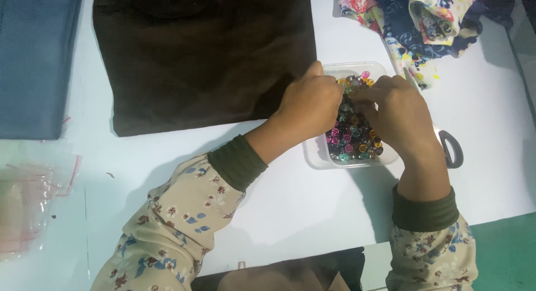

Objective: Sorting small decorative buttons and placing them into small plastic bags on a floor workspace

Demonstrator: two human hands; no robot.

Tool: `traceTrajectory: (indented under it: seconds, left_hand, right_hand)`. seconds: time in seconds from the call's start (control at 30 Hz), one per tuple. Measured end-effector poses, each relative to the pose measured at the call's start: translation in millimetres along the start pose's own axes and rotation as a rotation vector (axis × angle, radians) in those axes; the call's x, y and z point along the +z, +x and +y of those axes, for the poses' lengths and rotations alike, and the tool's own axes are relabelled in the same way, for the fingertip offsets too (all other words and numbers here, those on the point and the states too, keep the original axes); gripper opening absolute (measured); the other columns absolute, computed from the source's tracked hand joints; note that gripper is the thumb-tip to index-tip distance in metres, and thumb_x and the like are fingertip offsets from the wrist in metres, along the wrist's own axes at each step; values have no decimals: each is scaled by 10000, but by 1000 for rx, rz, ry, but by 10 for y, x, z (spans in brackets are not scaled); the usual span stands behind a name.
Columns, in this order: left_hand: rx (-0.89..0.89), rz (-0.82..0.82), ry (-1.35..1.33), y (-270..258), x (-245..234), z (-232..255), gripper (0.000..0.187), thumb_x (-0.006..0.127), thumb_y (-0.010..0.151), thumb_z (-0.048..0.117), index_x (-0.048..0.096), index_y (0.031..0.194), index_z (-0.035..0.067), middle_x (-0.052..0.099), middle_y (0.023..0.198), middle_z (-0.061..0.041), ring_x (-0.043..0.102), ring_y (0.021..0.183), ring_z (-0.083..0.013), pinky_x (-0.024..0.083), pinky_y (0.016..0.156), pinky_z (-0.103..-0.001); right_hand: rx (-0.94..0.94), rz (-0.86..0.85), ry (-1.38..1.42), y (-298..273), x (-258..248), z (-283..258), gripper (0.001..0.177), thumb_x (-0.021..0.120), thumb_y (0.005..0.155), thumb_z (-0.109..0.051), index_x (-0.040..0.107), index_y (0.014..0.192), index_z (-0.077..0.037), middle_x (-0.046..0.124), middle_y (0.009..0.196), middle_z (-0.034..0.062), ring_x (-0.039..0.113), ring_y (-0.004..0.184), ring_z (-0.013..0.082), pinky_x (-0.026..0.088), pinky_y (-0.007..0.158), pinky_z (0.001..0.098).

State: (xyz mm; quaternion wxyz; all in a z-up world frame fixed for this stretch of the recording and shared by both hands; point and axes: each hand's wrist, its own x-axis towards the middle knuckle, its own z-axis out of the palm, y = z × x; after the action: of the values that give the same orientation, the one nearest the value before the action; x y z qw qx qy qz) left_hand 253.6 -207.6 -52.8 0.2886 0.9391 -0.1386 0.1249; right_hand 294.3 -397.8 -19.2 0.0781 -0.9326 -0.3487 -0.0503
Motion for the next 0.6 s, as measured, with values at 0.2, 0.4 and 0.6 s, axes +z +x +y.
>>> traceTrajectory:
  seconds: [0.2,0.4,0.6]
  left_hand:
    - [57,50,72,13,28,-28,69,756,762,127,749,747,60,647,721,-148,611,955,-369,586,636,-522]
    - [-54,83,12,57,-22,15,91,683,784,122,649,708,160,610,611,-31,623,852,-309,513,517,-508]
    - [-99,201,-188,94,-248,77,99,714,769,211,623,808,214,750,681,7,675,592,-350,468,494,-497]
  right_hand:
    - [-20,-11,19,26,48,79,86,776,943,-152,812,994,-92,702,856,175,669,838,364,555,637,473]
    - [99,-74,503,-6,-111,174,114,696,998,-41,784,1069,-61,776,1040,69,669,860,200,503,786,345]
    - [432,-60,1008,-3,-395,-109,100,676,1021,-115,723,992,-32,740,863,71,654,717,117,437,650,215]
